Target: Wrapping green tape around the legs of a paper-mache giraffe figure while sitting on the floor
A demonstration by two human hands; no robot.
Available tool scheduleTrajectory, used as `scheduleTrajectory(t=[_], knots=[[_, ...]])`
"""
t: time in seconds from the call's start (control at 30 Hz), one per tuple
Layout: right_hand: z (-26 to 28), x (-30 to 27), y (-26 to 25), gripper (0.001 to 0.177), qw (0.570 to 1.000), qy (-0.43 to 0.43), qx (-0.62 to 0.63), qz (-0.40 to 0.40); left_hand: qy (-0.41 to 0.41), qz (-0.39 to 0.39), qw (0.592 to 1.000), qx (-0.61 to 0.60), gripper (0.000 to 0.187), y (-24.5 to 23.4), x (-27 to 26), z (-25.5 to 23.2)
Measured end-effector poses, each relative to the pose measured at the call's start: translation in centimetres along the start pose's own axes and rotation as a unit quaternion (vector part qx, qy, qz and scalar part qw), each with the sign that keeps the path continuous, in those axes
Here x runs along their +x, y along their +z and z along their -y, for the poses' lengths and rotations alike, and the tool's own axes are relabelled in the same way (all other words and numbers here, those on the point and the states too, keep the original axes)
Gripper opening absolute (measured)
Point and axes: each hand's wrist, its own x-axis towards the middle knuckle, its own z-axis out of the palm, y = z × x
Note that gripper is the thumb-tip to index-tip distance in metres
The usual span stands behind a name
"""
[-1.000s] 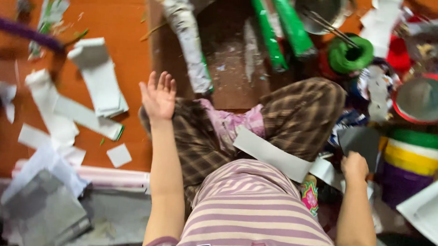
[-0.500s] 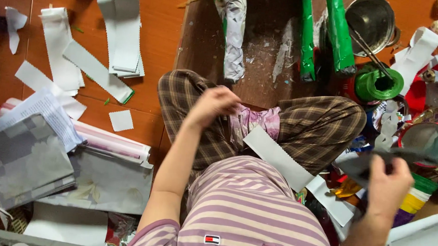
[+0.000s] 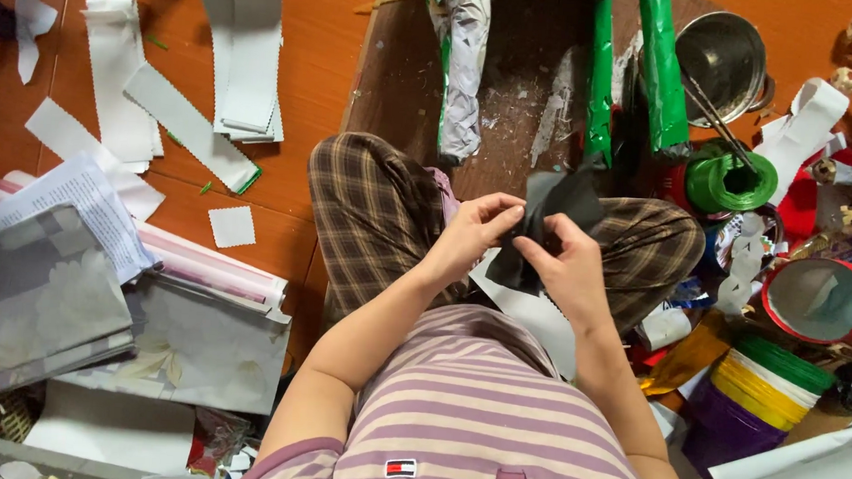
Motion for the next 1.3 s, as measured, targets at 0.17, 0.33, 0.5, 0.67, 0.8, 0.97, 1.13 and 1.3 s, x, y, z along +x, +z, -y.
scheduleTrajectory(t=[0.17,0.33,0.5,0.67,0.8,0.97,1.13,1.3], knots=[[-0.7,0.8,0.9,0.020,1.000,0.013,0.023,0.004,0.008,-0.031,0.999,0.025,0.031,1.2,-0.3,-1.2],[-0.9,1.0,0.4,0.019,0.996,0.041,0.077,-0.019,0.038,-0.089,0.995,-0.005,0.017,1.0,0.3,-0.9],[-0.9,-0.6,-3.9,0.019,0.985,0.051,0.085,-0.143,0.084,-0.149,0.984,-0.037,0.015,1.4,0.7,-2.6],[-4.4,-1.5,-6.9,0.026,0.955,0.014,0.016,-0.295,0.110,-0.155,0.981,-0.045,0.014,-1.2,3.3,0.8],[-8.4,-3.3,-11.7,0.038,0.935,0.005,-0.021,-0.354,0.113,-0.144,0.982,-0.039,0.013,0.5,1.3,-4.1],[-23.6,-11.0,-20.8,0.047,0.884,0.097,-0.050,-0.455,-0.046,-0.005,0.999,0.015,0.020,-1.5,1.1,-3.4],[-35.6,-20.6,-23.6,0.048,0.805,0.328,-0.269,-0.414,-0.143,0.042,0.985,-0.090,0.030,-5.4,2.4,4.8],[-22.0,-11.5,-20.0,0.060,0.820,0.208,-0.424,-0.322,-0.146,-0.026,0.981,-0.123,0.037,-7.4,1.5,4.1]])
